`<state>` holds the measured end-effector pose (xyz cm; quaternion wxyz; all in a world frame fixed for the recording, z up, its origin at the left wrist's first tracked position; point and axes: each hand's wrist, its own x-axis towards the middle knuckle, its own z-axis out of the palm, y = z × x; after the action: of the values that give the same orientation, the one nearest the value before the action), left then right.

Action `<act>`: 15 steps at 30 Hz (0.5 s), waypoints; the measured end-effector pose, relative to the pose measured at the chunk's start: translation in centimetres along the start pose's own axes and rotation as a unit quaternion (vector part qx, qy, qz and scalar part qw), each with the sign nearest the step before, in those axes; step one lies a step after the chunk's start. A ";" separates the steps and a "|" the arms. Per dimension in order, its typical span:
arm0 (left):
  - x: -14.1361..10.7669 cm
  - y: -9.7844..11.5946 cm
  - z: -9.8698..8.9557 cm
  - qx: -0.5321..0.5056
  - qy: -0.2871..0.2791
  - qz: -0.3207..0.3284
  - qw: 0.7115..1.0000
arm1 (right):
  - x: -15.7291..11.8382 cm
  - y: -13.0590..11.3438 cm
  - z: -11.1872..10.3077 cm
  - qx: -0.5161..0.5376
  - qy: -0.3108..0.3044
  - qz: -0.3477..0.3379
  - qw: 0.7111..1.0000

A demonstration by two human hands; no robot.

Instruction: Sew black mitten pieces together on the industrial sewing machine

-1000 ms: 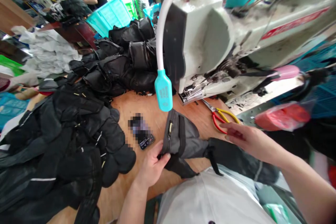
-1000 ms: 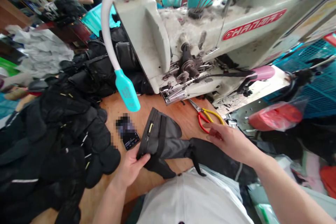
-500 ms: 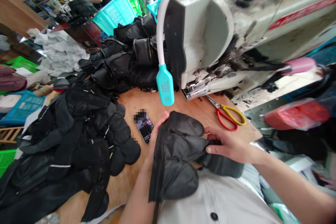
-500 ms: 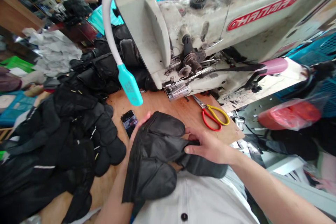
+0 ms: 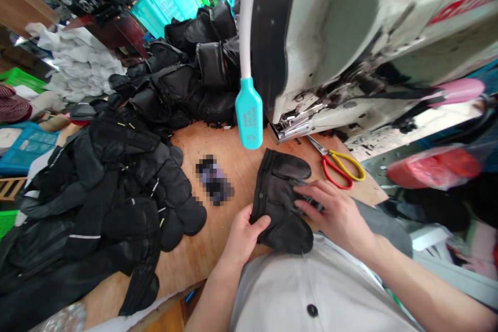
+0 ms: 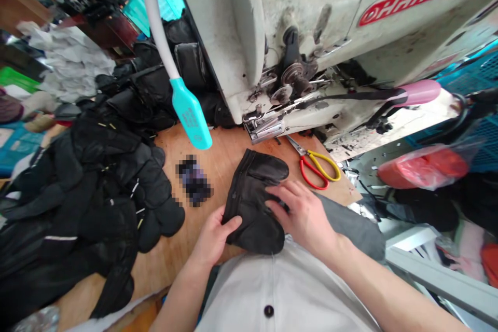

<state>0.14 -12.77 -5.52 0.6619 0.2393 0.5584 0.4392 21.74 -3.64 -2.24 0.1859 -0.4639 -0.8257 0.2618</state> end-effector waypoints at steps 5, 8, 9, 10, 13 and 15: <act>-0.7 1.7 0.4 0.042 0.003 0.019 0.999 | 0.8 -2.7 1.4 0.132 -0.085 0.027 0.987; -1.0 1.5 0.5 -0.080 -0.020 -0.020 0.996 | 1.1 -2.6 1.4 0.211 -0.112 0.071 0.968; -0.9 1.4 0.6 -0.142 -0.033 -0.049 0.988 | 1.1 -2.5 1.3 0.235 -0.117 0.080 0.962; -0.8 1.3 0.8 -0.196 -0.041 -0.077 0.977 | 1.1 -2.4 1.2 0.255 -0.118 0.085 0.956; -0.2 1.3 1.7 -0.265 -0.046 -0.129 0.955 | 1.0 -2.3 1.1 0.288 -0.123 0.077 0.947; 0.3 1.5 2.4 -0.269 -0.039 -0.133 0.953 | 0.9 -2.4 1.3 0.292 -0.122 0.068 0.946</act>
<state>1.91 -11.38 -3.83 0.7753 -0.0075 0.4202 0.4715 18.99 -4.25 -1.77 0.1930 -0.4092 -0.6959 0.5577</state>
